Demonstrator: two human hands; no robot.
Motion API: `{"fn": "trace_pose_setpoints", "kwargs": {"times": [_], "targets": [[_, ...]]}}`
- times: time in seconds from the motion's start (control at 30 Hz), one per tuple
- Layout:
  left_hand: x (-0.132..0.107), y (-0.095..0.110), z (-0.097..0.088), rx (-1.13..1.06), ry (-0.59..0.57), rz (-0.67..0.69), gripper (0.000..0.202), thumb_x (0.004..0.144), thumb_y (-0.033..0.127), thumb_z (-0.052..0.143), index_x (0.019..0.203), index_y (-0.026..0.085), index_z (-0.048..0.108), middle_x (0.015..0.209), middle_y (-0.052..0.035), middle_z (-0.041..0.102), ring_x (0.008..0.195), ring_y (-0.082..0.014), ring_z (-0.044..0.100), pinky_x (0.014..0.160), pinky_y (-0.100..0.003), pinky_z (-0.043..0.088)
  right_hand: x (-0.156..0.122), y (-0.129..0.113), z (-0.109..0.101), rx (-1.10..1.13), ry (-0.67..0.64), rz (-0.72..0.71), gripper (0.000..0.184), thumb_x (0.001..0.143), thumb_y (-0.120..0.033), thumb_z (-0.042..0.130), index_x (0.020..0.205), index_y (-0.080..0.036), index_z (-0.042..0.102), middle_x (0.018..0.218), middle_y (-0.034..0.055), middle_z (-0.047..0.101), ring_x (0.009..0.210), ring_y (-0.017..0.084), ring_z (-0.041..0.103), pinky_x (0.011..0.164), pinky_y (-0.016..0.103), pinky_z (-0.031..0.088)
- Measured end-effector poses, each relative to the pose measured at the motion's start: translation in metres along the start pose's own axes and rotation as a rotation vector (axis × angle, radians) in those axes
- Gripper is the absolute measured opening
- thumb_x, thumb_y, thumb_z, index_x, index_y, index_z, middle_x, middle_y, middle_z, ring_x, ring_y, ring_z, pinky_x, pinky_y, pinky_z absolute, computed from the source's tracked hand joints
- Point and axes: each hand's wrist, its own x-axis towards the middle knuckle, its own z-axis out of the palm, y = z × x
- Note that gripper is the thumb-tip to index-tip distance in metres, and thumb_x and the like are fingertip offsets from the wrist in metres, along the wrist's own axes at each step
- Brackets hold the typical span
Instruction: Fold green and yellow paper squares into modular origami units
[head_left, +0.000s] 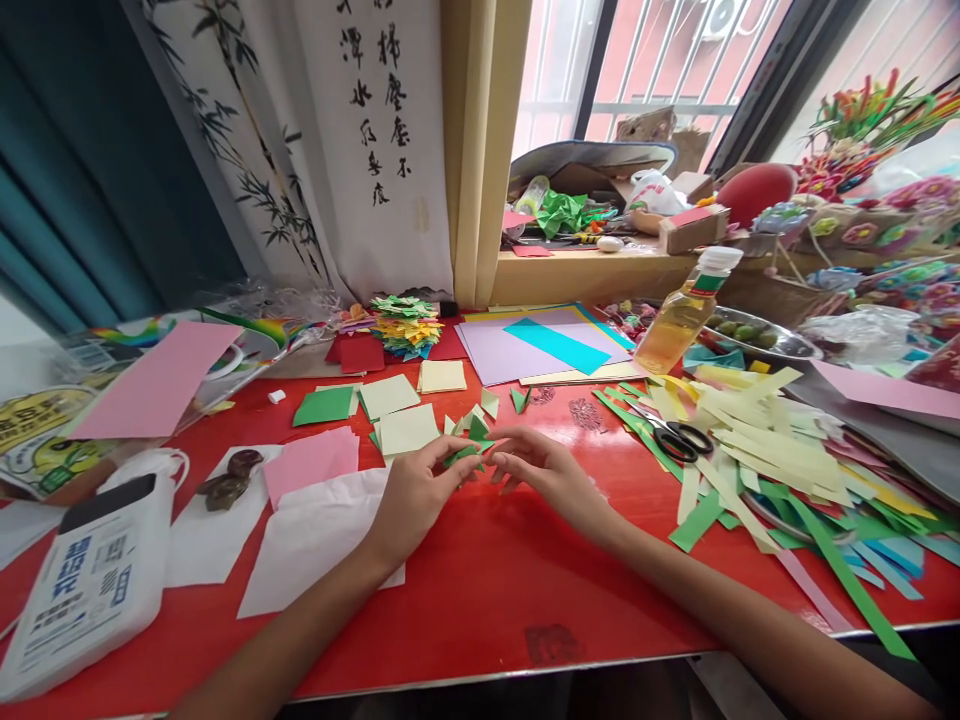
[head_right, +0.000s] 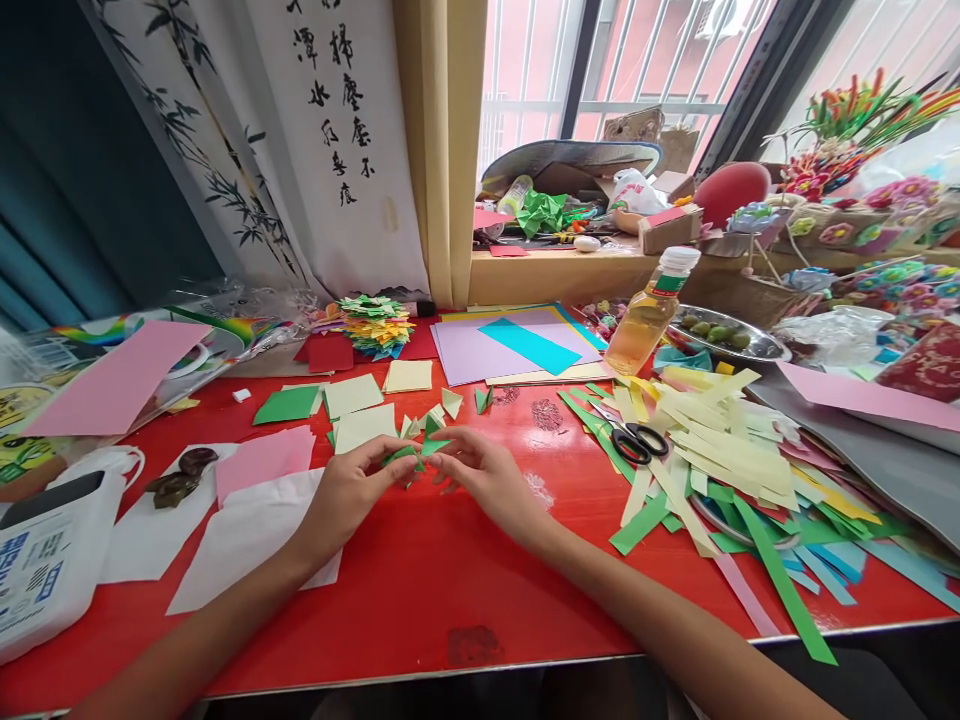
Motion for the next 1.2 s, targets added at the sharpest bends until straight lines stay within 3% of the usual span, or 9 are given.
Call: {"fn": "trace_pose_setpoints", "kwargs": {"times": [0.07,0.2,0.43,0.63,0.9,1.03,1.2], "targets": [[0.002,-0.003,0.0,-0.077,0.003,-0.029,0.025,0.077,0.037,0.053,0.091,0.018,0.061,0.075,-0.0003,0.062,0.069,-0.0123,0.056,0.066,-0.023,0.045,0.001,0.003,0.0,0.037,-0.069,0.052,0.035,0.079,-0.038,0.054,0.108,-0.018,0.054,0.088,0.0055,0.061,0.072,0.013,0.059,0.064,0.027,0.05],[0.005,-0.007,0.003,-0.125,-0.028,0.008,0.021,0.076,0.035,0.054,0.083,0.017,0.062,0.082,-0.0027,0.059,0.071,-0.0121,0.054,0.065,-0.023,0.044,0.0,0.007,0.004,0.044,-0.17,0.066,0.031,0.079,-0.039,0.052,0.095,-0.015,0.061,0.085,0.0055,0.061,0.068,0.013,0.06,0.065,0.028,0.05],[0.002,-0.005,0.005,0.001,-0.038,-0.032,0.022,0.076,0.038,0.053,0.081,0.018,0.061,0.07,0.0008,0.057,0.059,-0.0099,0.05,0.058,-0.022,0.04,-0.004,0.004,0.006,-0.035,-0.157,0.013,0.031,0.084,-0.04,0.043,0.078,-0.014,0.058,0.073,0.0028,0.057,0.059,0.011,0.058,0.059,0.026,0.049],[0.001,-0.006,0.005,0.006,-0.049,-0.074,0.029,0.078,0.043,0.049,0.072,0.016,0.057,0.059,0.0026,0.053,0.05,-0.0086,0.048,0.053,-0.021,0.038,-0.005,0.004,0.005,-0.115,-0.166,0.026,0.027,0.084,-0.038,0.045,0.083,-0.015,0.059,0.068,0.0028,0.06,0.061,0.013,0.06,0.062,0.027,0.049],[0.005,-0.007,0.003,-0.127,-0.116,-0.106,0.027,0.081,0.037,0.046,0.091,0.016,0.059,0.067,0.0006,0.058,0.051,-0.0093,0.053,0.058,-0.024,0.044,-0.001,0.004,0.002,-0.009,-0.138,0.088,0.032,0.081,-0.043,0.048,0.077,-0.013,0.057,0.069,0.0039,0.061,0.057,0.014,0.061,0.057,0.028,0.05],[0.005,-0.005,-0.002,-0.163,-0.082,-0.084,0.031,0.081,0.032,0.046,0.107,0.017,0.055,0.066,-0.0005,0.058,0.067,-0.0133,0.058,0.069,-0.026,0.046,0.002,0.001,-0.003,0.062,-0.072,0.143,0.033,0.078,-0.044,0.052,0.074,-0.012,0.057,0.066,0.004,0.061,0.055,0.013,0.061,0.054,0.027,0.049],[0.005,-0.004,-0.002,-0.137,-0.064,-0.087,0.034,0.077,0.034,0.051,0.105,0.017,0.056,0.07,-0.001,0.059,0.066,-0.0127,0.055,0.069,-0.026,0.045,0.002,-0.001,-0.004,0.096,-0.098,0.158,0.035,0.077,-0.046,0.052,0.074,-0.012,0.057,0.068,0.0047,0.062,0.056,0.013,0.061,0.055,0.026,0.049]]}}
